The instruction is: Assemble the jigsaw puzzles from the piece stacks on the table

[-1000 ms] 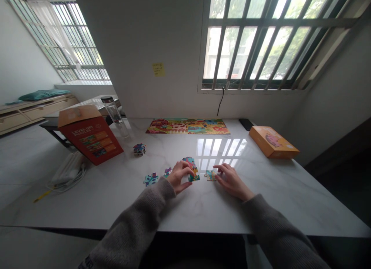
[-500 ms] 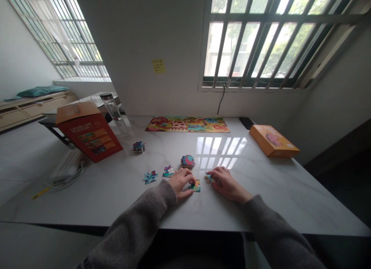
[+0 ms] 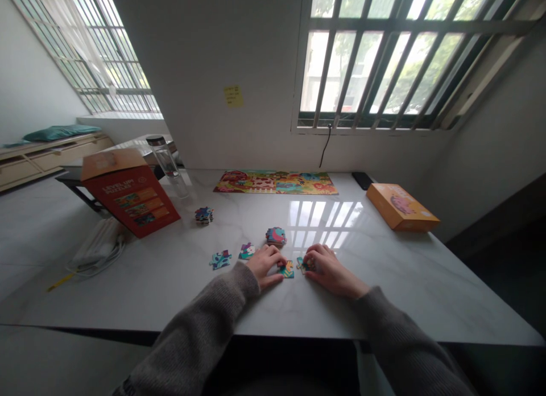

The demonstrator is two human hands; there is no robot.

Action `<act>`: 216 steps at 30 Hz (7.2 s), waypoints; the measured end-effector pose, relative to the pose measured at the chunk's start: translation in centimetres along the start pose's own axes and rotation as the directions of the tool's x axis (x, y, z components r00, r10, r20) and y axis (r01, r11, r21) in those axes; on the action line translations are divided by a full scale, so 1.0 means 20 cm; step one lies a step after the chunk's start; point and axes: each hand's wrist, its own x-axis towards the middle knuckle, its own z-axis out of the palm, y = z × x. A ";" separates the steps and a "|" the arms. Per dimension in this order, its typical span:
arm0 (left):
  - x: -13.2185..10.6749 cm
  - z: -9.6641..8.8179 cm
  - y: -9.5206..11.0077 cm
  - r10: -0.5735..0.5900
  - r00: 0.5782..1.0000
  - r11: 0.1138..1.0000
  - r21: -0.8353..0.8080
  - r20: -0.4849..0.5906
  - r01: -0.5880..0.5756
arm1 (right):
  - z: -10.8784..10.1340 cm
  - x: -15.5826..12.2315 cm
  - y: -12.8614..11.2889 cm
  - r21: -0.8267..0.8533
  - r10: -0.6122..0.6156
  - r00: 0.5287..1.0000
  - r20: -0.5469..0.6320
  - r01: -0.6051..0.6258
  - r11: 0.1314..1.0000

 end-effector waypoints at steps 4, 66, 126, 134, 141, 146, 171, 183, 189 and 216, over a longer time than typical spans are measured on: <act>0.01 0.01 -0.01 -0.016 1.000 1.000 0.005 -0.013 0.017 | 0.02 0.00 -0.01 -0.008 0.007 1.000 -0.022 -0.007 1.000; -0.13 -0.17 -0.06 -0.104 0.994 0.989 0.101 -0.026 0.106 | -0.04 0.00 0.11 -0.157 0.151 0.979 -0.134 -0.171 0.973; -0.01 -0.31 -0.41 -0.453 0.835 0.847 0.144 -0.312 0.512 | 0.19 0.51 -0.07 0.049 -0.169 0.949 -0.266 0.189 0.981; 0.00 -0.31 -0.39 -0.464 0.840 0.835 0.178 -0.281 0.521 | 0.17 0.50 -0.07 -0.004 -0.152 0.948 -0.278 0.157 0.988; 0.00 -0.29 -0.39 -0.458 0.844 0.832 0.200 -0.280 0.518 | 0.18 0.50 -0.04 0.008 -0.137 0.938 -0.317 0.147 0.989; 0.01 -0.28 -0.38 -0.373 0.856 0.868 0.192 -0.357 0.459 | 0.18 0.50 -0.03 -0.028 -0.125 0.942 -0.311 0.123 0.992; 0.10 -0.14 -0.29 -0.183 0.926 0.981 -0.128 -0.331 0.148 | 0.15 0.46 -0.11 -0.001 -0.190 0.945 -0.266 0.197 0.980; 0.10 -0.14 -0.26 -0.183 0.920 0.978 -0.156 -0.347 0.136 | 0.13 0.46 -0.12 -0.084 -0.179 0.947 -0.267 0.162 0.983; 0.11 -0.15 -0.28 -0.172 0.916 0.983 -0.128 -0.361 0.135 | 0.15 0.46 -0.11 -0.019 -0.166 0.939 -0.300 0.168 0.986; 0.10 -0.23 -0.15 -0.104 0.899 0.993 0.013 -0.425 0.121 | 0.14 0.49 -0.16 0.794 0.293 0.922 -0.254 0.026 0.607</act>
